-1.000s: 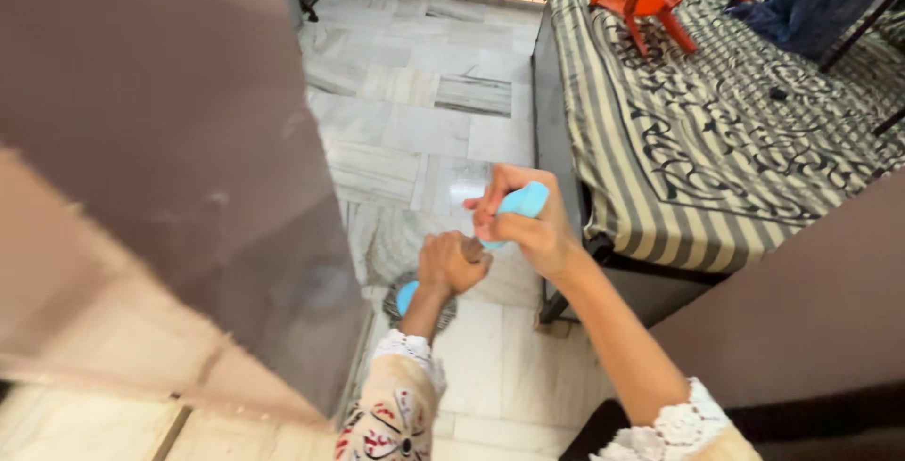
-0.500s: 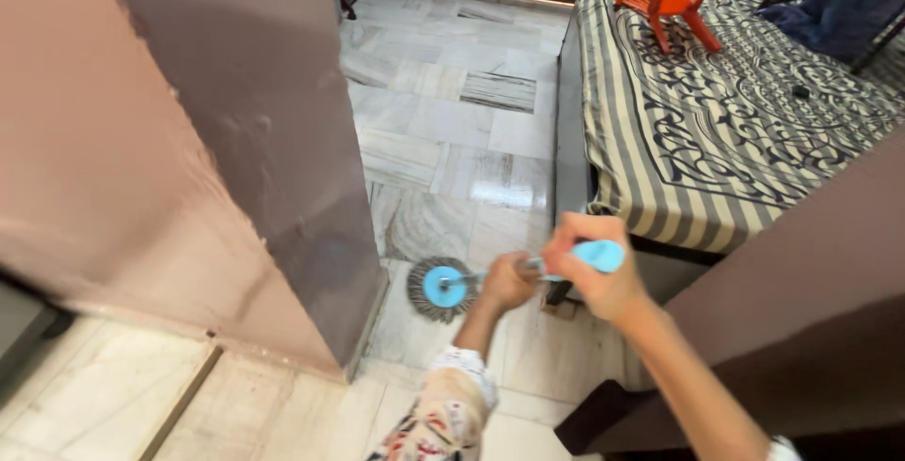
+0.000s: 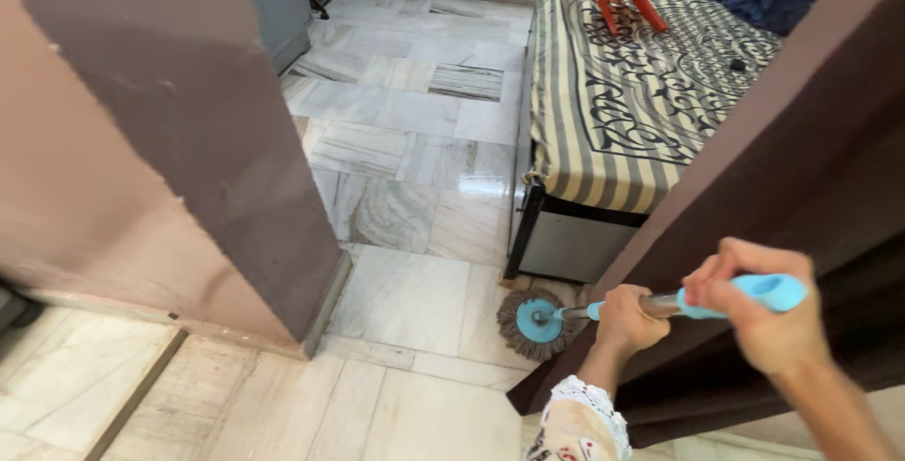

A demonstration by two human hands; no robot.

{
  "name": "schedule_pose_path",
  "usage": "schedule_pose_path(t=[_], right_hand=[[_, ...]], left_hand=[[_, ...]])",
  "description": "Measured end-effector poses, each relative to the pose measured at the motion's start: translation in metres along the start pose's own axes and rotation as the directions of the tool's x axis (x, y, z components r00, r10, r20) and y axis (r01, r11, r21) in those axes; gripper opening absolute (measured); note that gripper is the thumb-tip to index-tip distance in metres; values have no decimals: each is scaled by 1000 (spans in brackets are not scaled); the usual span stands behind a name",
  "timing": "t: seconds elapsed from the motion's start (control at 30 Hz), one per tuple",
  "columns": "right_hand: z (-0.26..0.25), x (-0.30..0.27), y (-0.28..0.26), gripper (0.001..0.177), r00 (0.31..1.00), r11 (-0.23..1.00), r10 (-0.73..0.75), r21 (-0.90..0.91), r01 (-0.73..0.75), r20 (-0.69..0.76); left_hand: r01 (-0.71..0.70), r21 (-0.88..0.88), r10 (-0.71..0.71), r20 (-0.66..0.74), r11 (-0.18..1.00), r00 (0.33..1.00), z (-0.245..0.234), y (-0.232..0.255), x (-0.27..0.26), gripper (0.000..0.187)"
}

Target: The person mops the marble floor using a spin mop and a bucket, moving through a bedroom, hallways, and kitchen area.

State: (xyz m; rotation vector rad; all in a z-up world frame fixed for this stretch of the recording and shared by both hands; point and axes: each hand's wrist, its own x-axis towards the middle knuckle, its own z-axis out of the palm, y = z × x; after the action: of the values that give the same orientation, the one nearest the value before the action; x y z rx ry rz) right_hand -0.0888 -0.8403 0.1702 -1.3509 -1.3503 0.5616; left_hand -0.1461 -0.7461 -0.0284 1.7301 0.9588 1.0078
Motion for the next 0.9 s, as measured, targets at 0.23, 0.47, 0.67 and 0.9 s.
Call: schedule_pose_path(t=[0.23, 0.47, 0.67, 0.9], right_hand=[[-23, -15, 46, 5, 995, 993, -96, 67, 99, -36], [22, 6, 9, 15, 998, 998, -65, -7, 65, 11], [132, 77, -51, 11, 981, 853, -122, 489, 180, -148], [237, 133, -71, 9, 938, 832, -218, 452, 322, -269]], left_hand=[[66, -51, -71, -91, 997, 993, 78, -37, 18, 20], [13, 236, 1, -61, 972, 998, -14, -2, 11, 34], [57, 417, -102, 86, 907, 991, -150, 28, 43, 44], [15, 506, -51, 57, 862, 997, -266, -18, 94, 37]])
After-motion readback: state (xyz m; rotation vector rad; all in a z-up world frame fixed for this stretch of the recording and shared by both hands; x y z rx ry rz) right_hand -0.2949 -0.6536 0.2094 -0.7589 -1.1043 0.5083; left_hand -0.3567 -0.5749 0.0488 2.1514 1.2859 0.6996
